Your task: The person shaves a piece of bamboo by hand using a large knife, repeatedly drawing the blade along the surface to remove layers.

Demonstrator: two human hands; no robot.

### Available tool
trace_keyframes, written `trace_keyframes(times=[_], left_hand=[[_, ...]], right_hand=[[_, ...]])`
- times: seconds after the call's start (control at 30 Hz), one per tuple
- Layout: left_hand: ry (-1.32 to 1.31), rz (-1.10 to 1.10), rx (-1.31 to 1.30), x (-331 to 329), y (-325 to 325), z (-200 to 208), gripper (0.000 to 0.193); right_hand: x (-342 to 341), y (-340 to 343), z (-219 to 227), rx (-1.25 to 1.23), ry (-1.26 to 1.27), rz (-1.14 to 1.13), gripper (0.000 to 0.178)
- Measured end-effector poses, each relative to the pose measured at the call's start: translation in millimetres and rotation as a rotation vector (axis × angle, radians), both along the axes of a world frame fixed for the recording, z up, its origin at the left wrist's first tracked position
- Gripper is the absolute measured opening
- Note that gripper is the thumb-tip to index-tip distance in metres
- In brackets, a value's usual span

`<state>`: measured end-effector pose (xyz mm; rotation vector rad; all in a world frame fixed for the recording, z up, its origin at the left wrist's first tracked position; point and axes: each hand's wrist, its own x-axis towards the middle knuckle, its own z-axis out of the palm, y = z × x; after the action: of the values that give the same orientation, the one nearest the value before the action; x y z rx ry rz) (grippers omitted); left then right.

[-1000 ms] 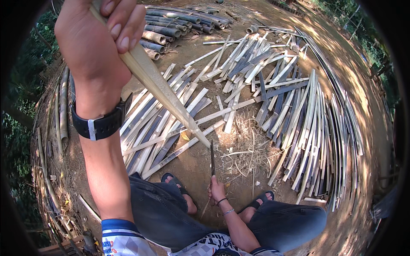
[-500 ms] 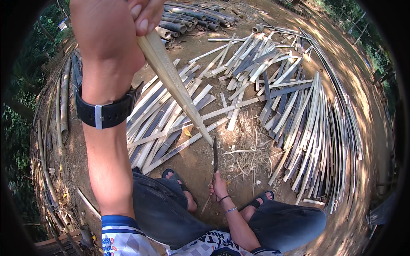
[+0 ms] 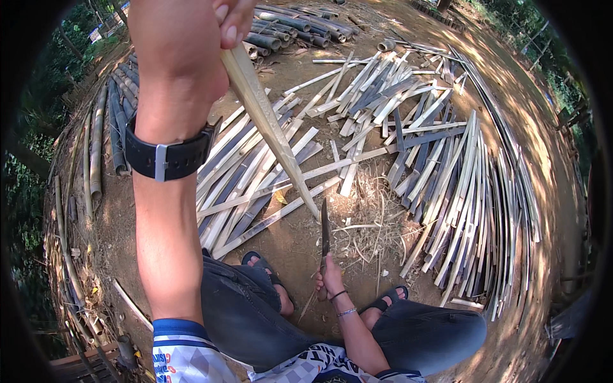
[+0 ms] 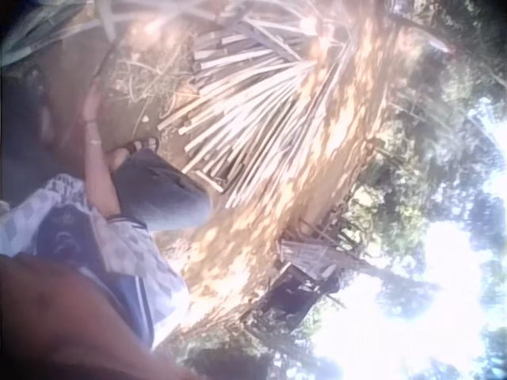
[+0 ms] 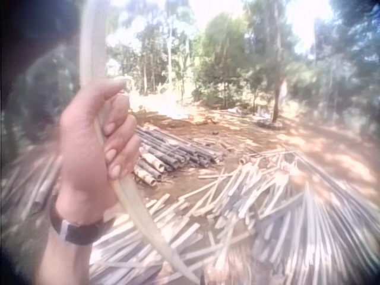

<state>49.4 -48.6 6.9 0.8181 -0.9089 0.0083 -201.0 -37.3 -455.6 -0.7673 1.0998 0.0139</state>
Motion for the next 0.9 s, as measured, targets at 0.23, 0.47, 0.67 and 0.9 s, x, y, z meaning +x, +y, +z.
trace_keyframes(times=[0.23, 0.47, 0.67, 0.9], left_hand=[[0.053, 0.018, -0.013, 1.4, 0.6, -0.8, 0.044], [-0.02, 0.076, 0.056, -14.5, -1.2, 13.6, 0.044], [-0.063, 0.1, 0.02, 8.9, 2.7, -5.4, 0.045], [-0.011, 0.06, 0.118, -17.4, 3.9, 13.4, 0.045]], right_hand=[[2.0, -27.0, 65.5, -0.263, -0.473, -0.246, 0.055], [-10.2, 4.8, -14.7, 0.042, 0.038, 0.006, 0.058], [3.6, -22.1, 63.9, -0.296, -0.36, -0.14, 0.054], [-26.7, 8.7, -46.9, -0.165, 0.121, 0.137, 0.054]])
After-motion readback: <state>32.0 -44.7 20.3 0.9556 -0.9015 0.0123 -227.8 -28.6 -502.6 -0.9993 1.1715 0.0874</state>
